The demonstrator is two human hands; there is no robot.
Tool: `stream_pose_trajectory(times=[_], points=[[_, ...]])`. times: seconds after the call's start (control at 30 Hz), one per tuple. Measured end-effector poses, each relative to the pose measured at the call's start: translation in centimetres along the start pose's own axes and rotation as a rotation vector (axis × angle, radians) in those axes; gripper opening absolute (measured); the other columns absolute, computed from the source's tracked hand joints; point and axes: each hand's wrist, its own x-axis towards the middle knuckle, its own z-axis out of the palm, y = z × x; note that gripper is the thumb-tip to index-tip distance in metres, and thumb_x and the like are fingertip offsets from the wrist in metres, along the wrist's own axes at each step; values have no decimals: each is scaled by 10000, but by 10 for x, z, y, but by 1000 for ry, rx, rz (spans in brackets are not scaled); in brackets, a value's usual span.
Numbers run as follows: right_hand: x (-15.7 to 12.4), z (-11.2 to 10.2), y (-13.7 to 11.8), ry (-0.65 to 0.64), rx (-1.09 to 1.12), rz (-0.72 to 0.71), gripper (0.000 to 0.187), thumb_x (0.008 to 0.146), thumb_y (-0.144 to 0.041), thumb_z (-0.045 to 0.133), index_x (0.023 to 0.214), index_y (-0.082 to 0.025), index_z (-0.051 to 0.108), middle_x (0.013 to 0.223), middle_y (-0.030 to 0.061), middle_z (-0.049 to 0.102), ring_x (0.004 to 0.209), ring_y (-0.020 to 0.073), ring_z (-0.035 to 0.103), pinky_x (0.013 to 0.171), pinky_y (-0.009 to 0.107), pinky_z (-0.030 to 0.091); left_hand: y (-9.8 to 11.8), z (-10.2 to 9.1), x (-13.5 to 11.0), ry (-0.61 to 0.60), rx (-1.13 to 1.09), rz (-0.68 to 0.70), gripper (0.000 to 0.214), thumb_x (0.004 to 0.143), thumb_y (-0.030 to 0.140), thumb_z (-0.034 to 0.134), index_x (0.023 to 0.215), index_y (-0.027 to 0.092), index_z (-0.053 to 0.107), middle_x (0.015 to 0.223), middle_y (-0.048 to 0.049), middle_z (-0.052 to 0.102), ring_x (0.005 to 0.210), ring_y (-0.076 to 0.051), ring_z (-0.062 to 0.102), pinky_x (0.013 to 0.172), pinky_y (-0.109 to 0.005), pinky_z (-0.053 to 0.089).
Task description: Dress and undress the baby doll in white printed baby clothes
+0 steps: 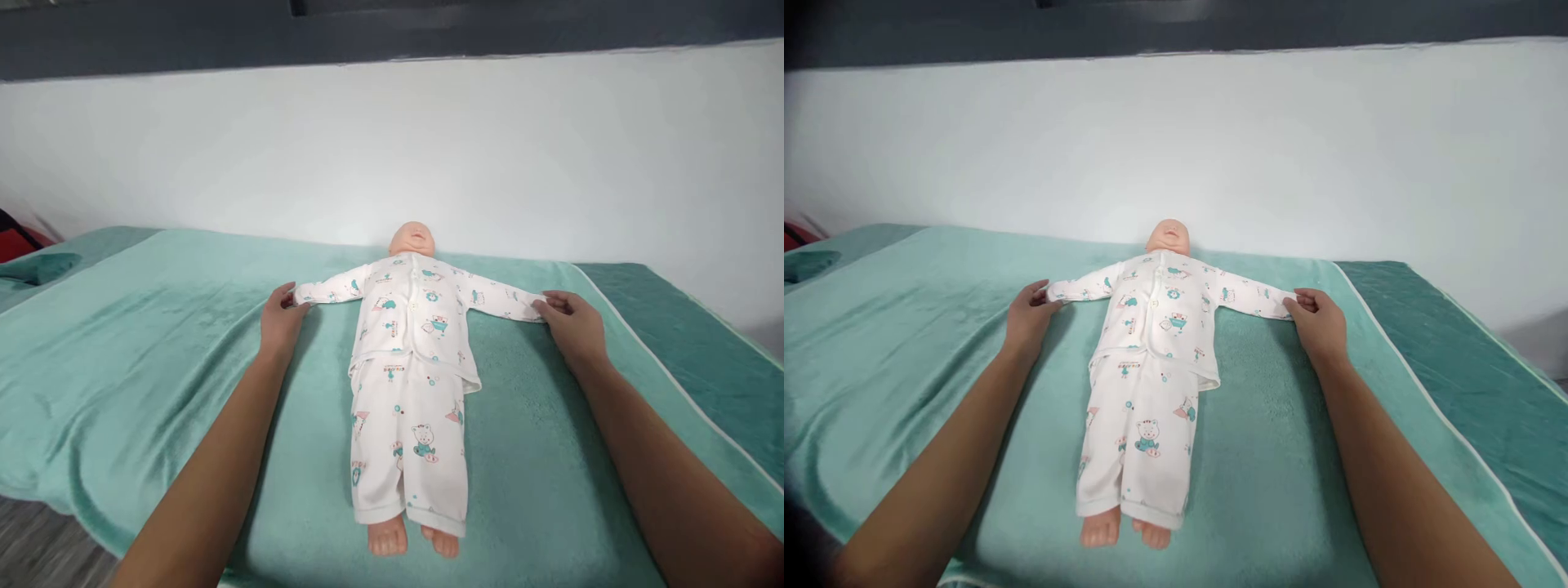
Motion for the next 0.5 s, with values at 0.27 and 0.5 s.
stream_pose_trajectory(times=[0.27, 0.5], points=[[5, 4, 3, -72, -4, -55, 418, 734, -312, 689, 1138, -208, 723, 1082, 82, 740, 782, 183, 641, 774, 339, 519, 1, 8, 7, 113, -244, -16, 394, 648, 250, 757, 1024, 132, 744, 894, -53, 699, 786, -128, 624, 796, -271, 509], [2, 3, -1, -58, -140, -93, 477, 763, -277, 592, 1218, -185, 704, 1166, 114, 722, 788, 194, 614, 845, 389, 507, 4, 8, 14, 255, -343, -37, 364, 670, 218, 759, 1028, 156, 761, 852, -29, 689, 675, -79, 583, 653, -208, 512]])
